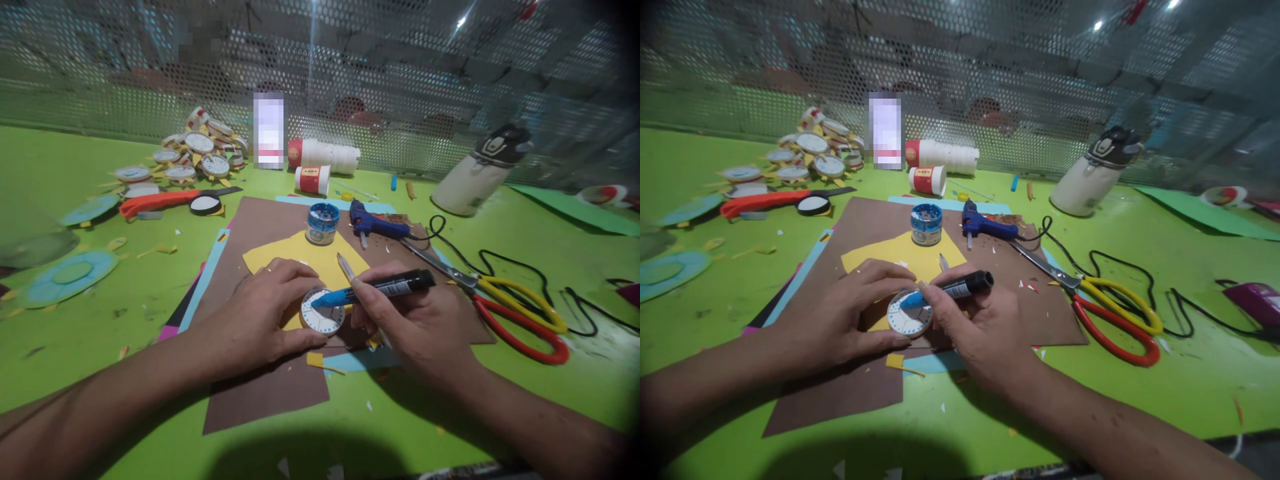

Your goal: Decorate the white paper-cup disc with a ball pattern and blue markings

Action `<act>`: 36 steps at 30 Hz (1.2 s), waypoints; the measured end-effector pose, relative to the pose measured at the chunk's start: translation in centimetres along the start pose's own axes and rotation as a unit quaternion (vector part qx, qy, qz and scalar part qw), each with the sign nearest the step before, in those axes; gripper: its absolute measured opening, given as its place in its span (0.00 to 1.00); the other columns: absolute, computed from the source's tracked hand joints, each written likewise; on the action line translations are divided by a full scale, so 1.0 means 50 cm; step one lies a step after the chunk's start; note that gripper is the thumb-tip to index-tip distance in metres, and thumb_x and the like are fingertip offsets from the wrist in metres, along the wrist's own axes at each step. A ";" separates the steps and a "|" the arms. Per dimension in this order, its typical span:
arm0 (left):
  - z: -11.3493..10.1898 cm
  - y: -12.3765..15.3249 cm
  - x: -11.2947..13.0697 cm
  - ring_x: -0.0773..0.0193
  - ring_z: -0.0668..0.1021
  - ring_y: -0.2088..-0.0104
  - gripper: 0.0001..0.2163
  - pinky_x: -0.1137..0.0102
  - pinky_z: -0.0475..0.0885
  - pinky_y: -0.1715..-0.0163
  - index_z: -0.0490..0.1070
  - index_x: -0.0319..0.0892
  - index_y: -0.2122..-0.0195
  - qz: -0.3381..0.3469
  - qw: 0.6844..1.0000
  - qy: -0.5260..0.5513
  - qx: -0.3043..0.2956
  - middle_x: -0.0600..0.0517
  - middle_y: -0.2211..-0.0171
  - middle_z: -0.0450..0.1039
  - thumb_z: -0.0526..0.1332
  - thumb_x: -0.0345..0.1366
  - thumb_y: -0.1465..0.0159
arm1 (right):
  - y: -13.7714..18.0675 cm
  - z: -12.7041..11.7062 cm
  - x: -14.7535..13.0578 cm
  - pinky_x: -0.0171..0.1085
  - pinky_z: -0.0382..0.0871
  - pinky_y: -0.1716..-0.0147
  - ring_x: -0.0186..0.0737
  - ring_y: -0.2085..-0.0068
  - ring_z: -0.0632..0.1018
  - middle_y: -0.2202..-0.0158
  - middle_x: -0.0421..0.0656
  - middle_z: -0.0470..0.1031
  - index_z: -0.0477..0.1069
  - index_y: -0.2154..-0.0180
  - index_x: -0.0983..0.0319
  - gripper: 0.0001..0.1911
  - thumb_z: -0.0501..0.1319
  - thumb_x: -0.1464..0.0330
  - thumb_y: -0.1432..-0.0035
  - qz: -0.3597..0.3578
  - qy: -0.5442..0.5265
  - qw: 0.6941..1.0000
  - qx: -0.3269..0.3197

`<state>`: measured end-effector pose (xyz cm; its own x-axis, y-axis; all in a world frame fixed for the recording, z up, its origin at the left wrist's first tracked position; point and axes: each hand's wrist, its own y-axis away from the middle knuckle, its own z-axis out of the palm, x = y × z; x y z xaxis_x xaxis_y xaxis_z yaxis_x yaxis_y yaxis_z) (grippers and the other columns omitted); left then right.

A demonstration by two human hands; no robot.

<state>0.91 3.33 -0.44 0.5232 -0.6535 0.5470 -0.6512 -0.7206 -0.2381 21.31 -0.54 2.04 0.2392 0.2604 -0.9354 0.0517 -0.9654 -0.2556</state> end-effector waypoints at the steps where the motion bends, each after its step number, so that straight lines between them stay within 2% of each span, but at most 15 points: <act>1: 0.000 0.000 0.000 0.49 0.70 0.46 0.19 0.55 0.69 0.49 0.72 0.46 0.48 0.000 1.000 0.000 -0.001 0.46 0.47 0.69 0.68 0.41 0.40 | 0.000 0.000 0.000 0.29 0.73 0.79 0.32 0.80 0.75 0.80 0.36 0.74 0.71 0.68 0.60 0.08 0.64 0.63 0.40 0.000 0.004 1.000 -0.001; 12: -0.001 0.003 0.002 0.50 0.70 0.46 0.20 0.55 0.68 0.48 0.71 0.46 0.47 -0.003 1.000 0.006 0.000 0.46 0.47 0.69 0.68 0.42 0.39 | 0.002 0.000 0.007 0.31 0.73 0.79 0.32 0.80 0.74 0.80 0.36 0.73 0.72 0.67 0.60 0.10 0.65 0.61 0.40 -0.010 0.014 1.000 0.006; 19: -0.003 0.003 0.002 0.50 0.70 0.46 0.19 0.55 0.69 0.49 0.72 0.45 0.48 -0.005 1.000 -0.003 -0.014 0.46 0.47 0.69 0.68 0.41 0.40 | -0.001 0.002 0.004 0.32 0.73 0.79 0.33 0.80 0.75 0.81 0.36 0.73 0.72 0.69 0.62 0.12 0.66 0.59 0.42 0.009 0.013 1.000 0.007; 28: -0.003 0.001 -0.001 0.50 0.70 0.46 0.19 0.55 0.69 0.49 0.72 0.47 0.48 0.001 1.000 -0.004 -0.005 0.46 0.46 0.68 0.68 0.43 0.39 | 0.000 0.002 0.003 0.32 0.72 0.80 0.33 0.81 0.74 0.82 0.36 0.74 0.73 0.70 0.62 0.13 0.67 0.59 0.43 0.015 0.007 1.000 0.016; 36: -0.001 0.002 -0.003 0.50 0.70 0.45 0.20 0.55 0.68 0.47 0.71 0.46 0.48 0.003 1.000 -0.001 -0.001 0.46 0.46 0.68 0.68 0.42 0.40 | 0.001 0.000 -0.002 0.32 0.72 0.83 0.33 0.82 0.75 0.83 0.36 0.73 0.72 0.71 0.60 0.13 0.68 0.58 0.44 -0.003 -0.014 0.996 0.083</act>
<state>0.73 3.39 -0.50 0.5205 -0.6578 0.5444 -0.6555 -0.7164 -0.2389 21.28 -0.64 2.13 0.2126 0.2696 -0.9392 -0.1078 -0.9489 -0.2967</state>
